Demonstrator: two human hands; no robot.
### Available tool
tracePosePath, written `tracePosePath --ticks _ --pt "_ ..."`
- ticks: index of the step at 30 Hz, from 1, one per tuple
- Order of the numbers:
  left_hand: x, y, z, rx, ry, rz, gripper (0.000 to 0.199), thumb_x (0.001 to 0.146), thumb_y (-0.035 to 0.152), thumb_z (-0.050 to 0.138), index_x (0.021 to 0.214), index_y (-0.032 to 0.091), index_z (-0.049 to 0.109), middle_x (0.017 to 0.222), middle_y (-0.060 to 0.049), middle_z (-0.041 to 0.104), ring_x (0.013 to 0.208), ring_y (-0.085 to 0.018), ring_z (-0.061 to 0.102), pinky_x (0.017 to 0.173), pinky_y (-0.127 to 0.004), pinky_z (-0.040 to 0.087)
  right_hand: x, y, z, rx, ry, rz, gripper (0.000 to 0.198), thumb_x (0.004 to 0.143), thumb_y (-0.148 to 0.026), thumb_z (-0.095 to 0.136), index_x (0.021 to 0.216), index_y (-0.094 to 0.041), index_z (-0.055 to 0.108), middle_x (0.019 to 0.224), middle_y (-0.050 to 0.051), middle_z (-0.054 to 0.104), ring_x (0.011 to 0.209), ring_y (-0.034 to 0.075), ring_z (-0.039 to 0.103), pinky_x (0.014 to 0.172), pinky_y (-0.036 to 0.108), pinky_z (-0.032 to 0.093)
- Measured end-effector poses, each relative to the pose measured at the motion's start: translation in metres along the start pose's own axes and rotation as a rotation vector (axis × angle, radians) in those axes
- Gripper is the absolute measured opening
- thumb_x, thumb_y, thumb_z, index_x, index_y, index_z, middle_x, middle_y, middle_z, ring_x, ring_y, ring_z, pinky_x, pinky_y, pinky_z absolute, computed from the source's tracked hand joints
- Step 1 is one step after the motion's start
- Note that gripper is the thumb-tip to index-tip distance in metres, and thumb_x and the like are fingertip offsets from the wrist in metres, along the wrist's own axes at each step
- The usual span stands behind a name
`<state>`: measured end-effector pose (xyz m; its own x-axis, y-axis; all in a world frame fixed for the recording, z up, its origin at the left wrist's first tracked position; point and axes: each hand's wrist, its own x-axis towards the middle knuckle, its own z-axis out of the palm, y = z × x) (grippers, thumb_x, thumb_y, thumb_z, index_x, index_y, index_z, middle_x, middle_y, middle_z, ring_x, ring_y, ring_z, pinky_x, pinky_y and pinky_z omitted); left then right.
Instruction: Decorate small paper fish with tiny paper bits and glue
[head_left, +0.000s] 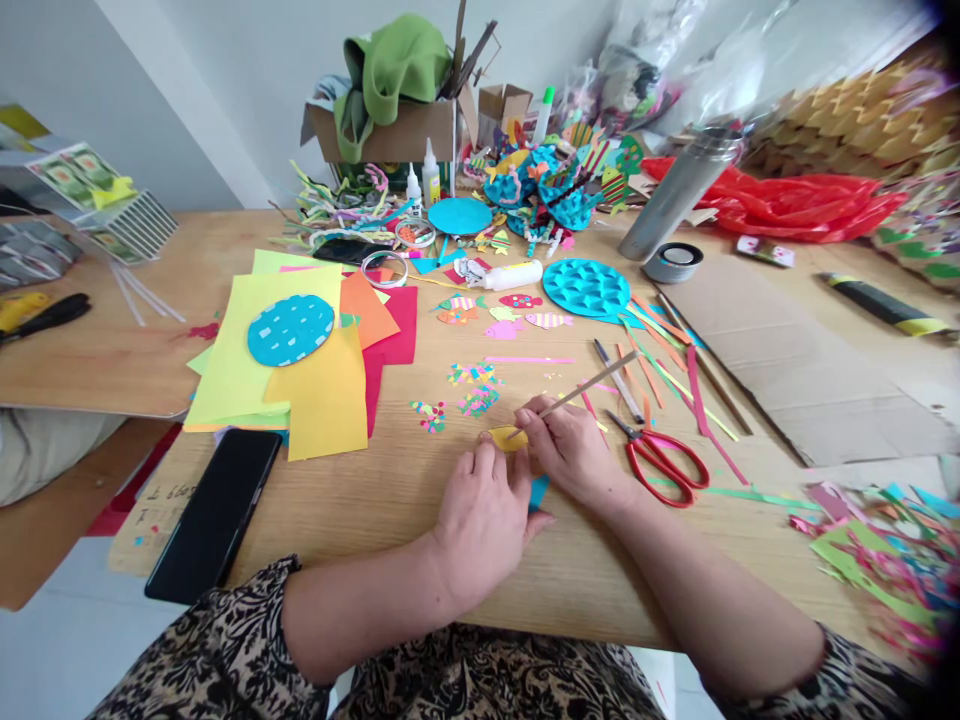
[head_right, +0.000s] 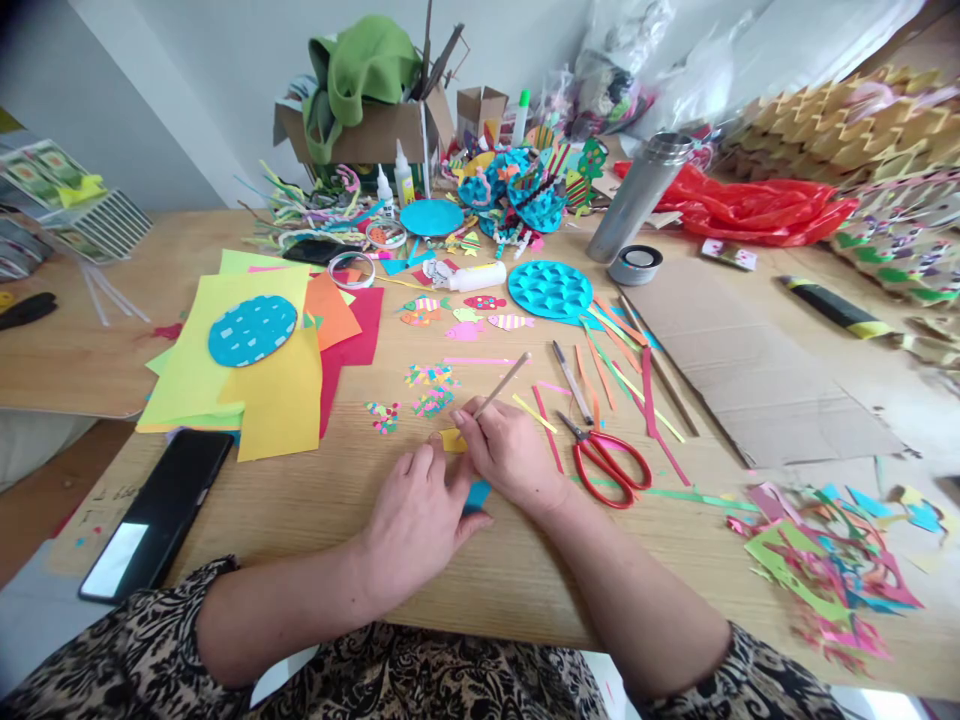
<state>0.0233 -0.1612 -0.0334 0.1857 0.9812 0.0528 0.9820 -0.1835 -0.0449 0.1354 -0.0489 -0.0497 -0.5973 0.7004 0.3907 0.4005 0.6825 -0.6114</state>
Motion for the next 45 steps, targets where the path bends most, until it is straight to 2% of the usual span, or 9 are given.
tracePosePath --ticks 8,20,45 --pt "-0.0004 -0.0005 -0.0004 0.006 -0.004 0.005 0.068 0.087 0.061 0.053 0.130 0.008 0.053 0.117 -0.024 0.060 0.103 -0.031 0.051 0.081 -0.039 0.043 0.0002 -0.0001 0.0002 0.007 -0.003 -0.057 0.030 0.099 -0.030 0.039 0.076 -0.020 0.054 0.068 0.003 0.061 0.058 0.014 0.054 0.057 0.027 0.040" --pt "0.0002 0.0002 -0.0027 0.001 -0.014 0.007 0.063 0.087 0.060 0.054 0.124 0.009 0.056 0.107 -0.020 0.062 0.099 -0.030 0.051 0.078 -0.039 0.043 0.0017 -0.0017 -0.0010 -0.010 -0.012 -0.083 0.028 0.098 -0.029 0.039 0.076 -0.020 0.054 0.067 0.003 0.060 0.057 0.014 0.054 0.057 0.028 0.040" --pt "0.0003 0.0002 -0.0012 0.020 -0.021 0.009 0.064 0.088 0.059 0.052 0.127 0.009 0.055 0.115 -0.022 0.062 0.106 -0.031 0.053 0.082 -0.039 0.042 0.0010 -0.0007 -0.0012 -0.021 0.008 -0.111 0.027 0.098 -0.027 0.040 0.075 -0.021 0.052 0.066 0.003 0.059 0.057 0.014 0.053 0.057 0.028 0.039"
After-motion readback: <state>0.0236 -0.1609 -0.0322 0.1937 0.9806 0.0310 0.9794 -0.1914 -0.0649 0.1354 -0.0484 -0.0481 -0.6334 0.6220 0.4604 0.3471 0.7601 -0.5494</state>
